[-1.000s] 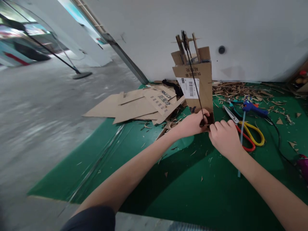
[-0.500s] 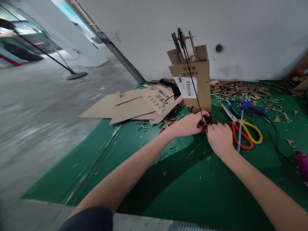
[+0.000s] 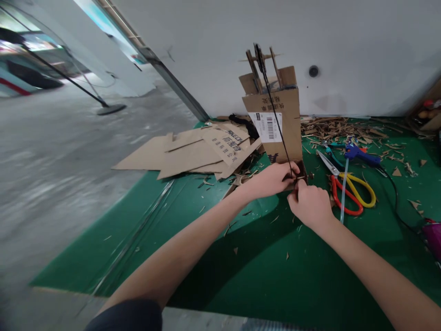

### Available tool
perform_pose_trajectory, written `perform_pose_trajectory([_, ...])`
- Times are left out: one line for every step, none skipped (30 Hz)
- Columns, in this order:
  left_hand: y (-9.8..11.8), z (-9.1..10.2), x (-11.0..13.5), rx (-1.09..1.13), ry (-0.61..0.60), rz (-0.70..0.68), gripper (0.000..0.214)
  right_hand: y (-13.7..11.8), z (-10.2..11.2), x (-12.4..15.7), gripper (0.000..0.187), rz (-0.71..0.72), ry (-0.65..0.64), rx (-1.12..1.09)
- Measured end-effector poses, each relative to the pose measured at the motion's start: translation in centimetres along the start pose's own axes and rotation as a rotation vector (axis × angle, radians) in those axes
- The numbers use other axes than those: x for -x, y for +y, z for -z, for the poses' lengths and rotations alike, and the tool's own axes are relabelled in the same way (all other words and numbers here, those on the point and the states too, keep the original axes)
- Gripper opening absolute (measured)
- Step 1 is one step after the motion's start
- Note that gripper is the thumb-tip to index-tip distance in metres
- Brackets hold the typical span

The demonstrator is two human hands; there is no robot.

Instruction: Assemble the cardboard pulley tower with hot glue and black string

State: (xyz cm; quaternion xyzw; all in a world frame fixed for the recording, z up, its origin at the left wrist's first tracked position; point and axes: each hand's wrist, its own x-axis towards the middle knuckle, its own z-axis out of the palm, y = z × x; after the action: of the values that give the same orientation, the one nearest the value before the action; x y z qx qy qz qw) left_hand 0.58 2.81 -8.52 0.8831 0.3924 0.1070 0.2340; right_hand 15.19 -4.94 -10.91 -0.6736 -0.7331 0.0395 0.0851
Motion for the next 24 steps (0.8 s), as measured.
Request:
perform_pose_trajectory([0.1, 0.0, 0.0, -0.013, 0.007, 0.001, 0.024, 0.0, 0.1, 0.1, 0.018, -0.005, -0.022, -0.059])
perform_pose_trajectory([0.1, 0.0, 0.0, -0.026, 0.011, 0.001, 0.022, 0.1, 0.1, 0.1, 0.017, -0.005, -0.031, -0.126])
perform_pose_trajectory([0.2, 0.1, 0.0, -0.037, 0.01, 0.001, 0.021, 0.3, 0.1, 0.2, 0.015, 0.004, -0.023, -0.192])
perform_pose_trajectory([0.3, 0.1, 0.0, -0.044, 0.009, 0.002, 0.021, 0.6, 0.0, 0.2, 0.013, 0.023, 0.005, -0.253])
perform_pose_trajectory([0.3, 0.2, 0.0, -0.05, 0.006, 0.002, 0.021, 0.9, -0.1, 0.3, 0.011, 0.054, 0.053, -0.31])
perform_pose_trajectory([0.4, 0.2, 0.0, -0.056, 0.005, -0.001, 0.021, 1.2, -0.1, 0.3, 0.01, 0.096, 0.116, -0.367])
perform_pose_trajectory([0.4, 0.2, 0.1, -0.063, 0.005, -0.004, 0.021, 1.5, -0.2, 0.4, 0.009, 0.141, 0.178, -0.426])
perform_pose_trajectory([0.4, 0.3, 0.1, -0.07, 0.008, -0.01, 0.022, 1.8, -0.2, 0.4, 0.009, 0.176, 0.227, -0.488])
perform_pose_trajectory([0.4, 0.3, 0.2, -0.078, 0.011, -0.019, 0.022, 2.0, -0.2, 0.5, 0.008, 0.19, 0.248, -0.561])
perform_pose_trajectory([0.4, 0.3, 0.2, -0.083, 0.011, -0.029, 0.022, 2.1, -0.2, 0.5, 0.008, 0.175, 0.23, -0.645])
perform_pose_trajectory([0.4, 0.4, 0.2, -0.085, 0.011, -0.037, 0.022, 2.2, -0.1, 0.5, 0.007, 0.127, 0.176, -0.736])
perform_pose_trajectory([0.4, 0.4, 0.2, -0.084, 0.011, -0.042, 0.021, 2.2, -0.1, 0.5, 0.007, 0.055, 0.096, -0.83])
perform_pose_trajectory([0.4, 0.4, 0.2, -0.082, 0.011, -0.043, 0.02, 2.2, -0.1, 0.5, 0.009, -0.025, 0.013, -0.92])
perform_pose_trajectory([0.4, 0.4, 0.2, -0.083, 0.01, -0.041, 0.019, 2.1, -0.1, 0.5, 0.011, -0.092, -0.06, -1.004])
perform_pose_trajectory([0.4, 0.4, 0.2, -0.087, 0.007, -0.036, 0.018, 2.1, -0.1, 0.5, 0.014, -0.136, -0.11, -1.079])
perform_pose_trajectory([0.4, 0.5, 0.1, -0.097, 0.003, -0.032, 0.018, 2.0, -0.2, 0.5, 0.017, -0.155, -0.137, -1.144])
perform_pose_trajectory([0.5, 0.5, 0.1, -0.111, -0.003, -0.032, 0.017, 1.9, -0.3, 0.6, 0.019, -0.156, -0.146, -1.194])
perform_pose_trajectory([0.5, 0.6, 0.1, -0.127, -0.009, -0.037, 0.017, 1.9, -0.3, 0.6, 0.021, -0.145, -0.153, -1.225])
perform_pose_trajectory([0.5, 0.7, 0.0, -0.144, -0.017, -0.045, 0.017, 1.8, -0.4, 0.7, 0.02, -0.136, -0.161, -1.234])
perform_pose_trajectory([0.5, 0.8, 0.0, -0.161, -0.023, -0.055, 0.017, 1.8, -0.4, 0.8, 0.019, -0.127, -0.171, -1.222])
perform_pose_trajectory([0.5, 0.8, 0.0, -0.177, -0.027, -0.067, 0.016, 1.7, -0.4, 0.9, 0.016, -0.112, -0.18, -1.195])
perform_pose_trajectory([0.5, 0.9, 0.0, -0.19, -0.029, -0.074, 0.015, 1.7, -0.4, 1.0, 0.013, -0.088, -0.187, -1.159])
perform_pose_trajectory([0.5, 0.9, 0.1, -0.201, -0.029, -0.075, 0.014, 1.7, -0.5, 1.1, 0.009, -0.055, -0.184, -1.122])
perform_pose_trajectory([0.5, 0.9, 0.1, -0.211, -0.028, -0.073, 0.013, 1.7, -0.5, 1.3, 0.006, -0.013, -0.171, -1.087])
